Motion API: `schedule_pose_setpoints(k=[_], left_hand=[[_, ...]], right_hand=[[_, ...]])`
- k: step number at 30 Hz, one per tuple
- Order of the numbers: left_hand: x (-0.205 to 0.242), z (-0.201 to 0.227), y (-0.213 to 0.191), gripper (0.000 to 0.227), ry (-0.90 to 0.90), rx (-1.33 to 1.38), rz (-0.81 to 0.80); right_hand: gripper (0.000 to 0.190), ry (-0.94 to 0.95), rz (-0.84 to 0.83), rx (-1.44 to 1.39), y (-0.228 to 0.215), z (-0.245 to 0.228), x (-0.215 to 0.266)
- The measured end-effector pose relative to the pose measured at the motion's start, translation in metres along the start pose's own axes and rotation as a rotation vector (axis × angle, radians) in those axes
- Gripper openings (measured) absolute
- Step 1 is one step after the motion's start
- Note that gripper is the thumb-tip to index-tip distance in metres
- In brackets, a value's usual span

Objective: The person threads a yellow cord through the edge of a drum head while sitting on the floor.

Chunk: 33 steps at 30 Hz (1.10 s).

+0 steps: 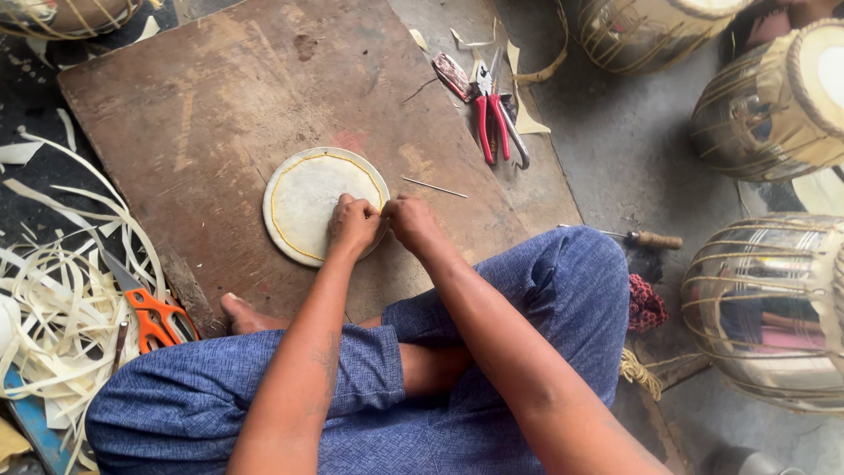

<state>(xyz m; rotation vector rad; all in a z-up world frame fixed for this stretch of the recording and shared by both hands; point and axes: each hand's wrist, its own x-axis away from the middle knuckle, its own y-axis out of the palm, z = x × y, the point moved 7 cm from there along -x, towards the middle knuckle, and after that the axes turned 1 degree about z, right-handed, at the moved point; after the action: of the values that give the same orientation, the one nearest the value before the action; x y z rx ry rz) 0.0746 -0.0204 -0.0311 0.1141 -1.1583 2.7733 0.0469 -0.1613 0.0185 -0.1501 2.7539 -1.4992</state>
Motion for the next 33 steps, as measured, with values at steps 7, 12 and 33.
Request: schedule_pose_setpoints(k=[7,12,33], left_hand=[[-0.004,-0.01,0.007,0.012,0.037,0.032,0.03],[-0.011,-0.024,0.018,0.011,0.071,0.057,0.002],[0.039,0.031,-0.044,0.11,0.135,-0.386,-0.204]], right_hand=[[0.011,0.0,-0.045,0.137,0.0,-0.014,0.001],[0.014,-0.072,-0.067,0.212,0.007,-0.016,-0.003],[0.022,0.508,-0.501,-0.53,0.01,0.019,0.028]])
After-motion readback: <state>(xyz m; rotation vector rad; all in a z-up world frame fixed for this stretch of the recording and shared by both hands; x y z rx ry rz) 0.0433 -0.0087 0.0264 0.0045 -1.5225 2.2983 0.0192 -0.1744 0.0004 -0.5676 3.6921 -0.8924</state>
